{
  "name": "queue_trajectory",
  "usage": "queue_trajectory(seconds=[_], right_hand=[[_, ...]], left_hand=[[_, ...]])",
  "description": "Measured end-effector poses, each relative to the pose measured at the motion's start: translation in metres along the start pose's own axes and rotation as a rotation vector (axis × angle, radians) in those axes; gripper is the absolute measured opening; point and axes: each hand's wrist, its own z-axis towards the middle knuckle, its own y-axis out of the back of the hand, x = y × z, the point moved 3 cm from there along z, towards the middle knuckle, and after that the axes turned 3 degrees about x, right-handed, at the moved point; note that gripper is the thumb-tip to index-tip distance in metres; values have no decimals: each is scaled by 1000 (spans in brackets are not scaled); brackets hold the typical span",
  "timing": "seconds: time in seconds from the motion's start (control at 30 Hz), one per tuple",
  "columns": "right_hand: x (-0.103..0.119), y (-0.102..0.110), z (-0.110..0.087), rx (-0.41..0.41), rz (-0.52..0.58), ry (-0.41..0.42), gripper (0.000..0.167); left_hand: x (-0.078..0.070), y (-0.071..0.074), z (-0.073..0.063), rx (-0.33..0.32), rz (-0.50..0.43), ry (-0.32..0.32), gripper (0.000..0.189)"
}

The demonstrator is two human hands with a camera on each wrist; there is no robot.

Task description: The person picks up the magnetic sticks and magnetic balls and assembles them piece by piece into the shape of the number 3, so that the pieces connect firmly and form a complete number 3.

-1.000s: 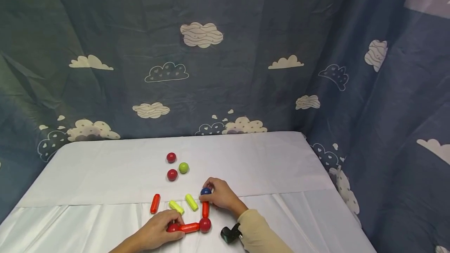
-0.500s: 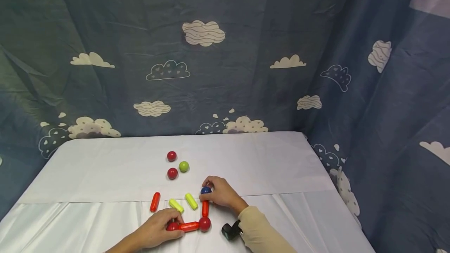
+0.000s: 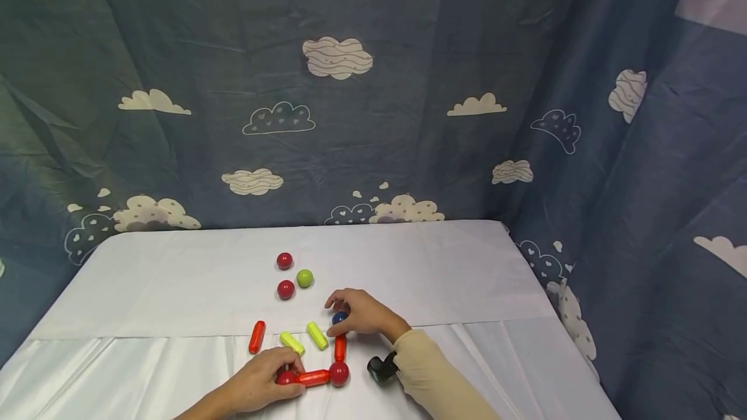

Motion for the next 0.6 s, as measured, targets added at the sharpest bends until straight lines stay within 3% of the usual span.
queue_trajectory(seconds=[0.33,0.6], right_hand=[[13,-10,18,153,-75,22,46],[16,-16,29,207,-78,31,37]], left_hand=[[2,1,1,4,-19,-2,19],[3,1,2,5,-18,-11,18]])
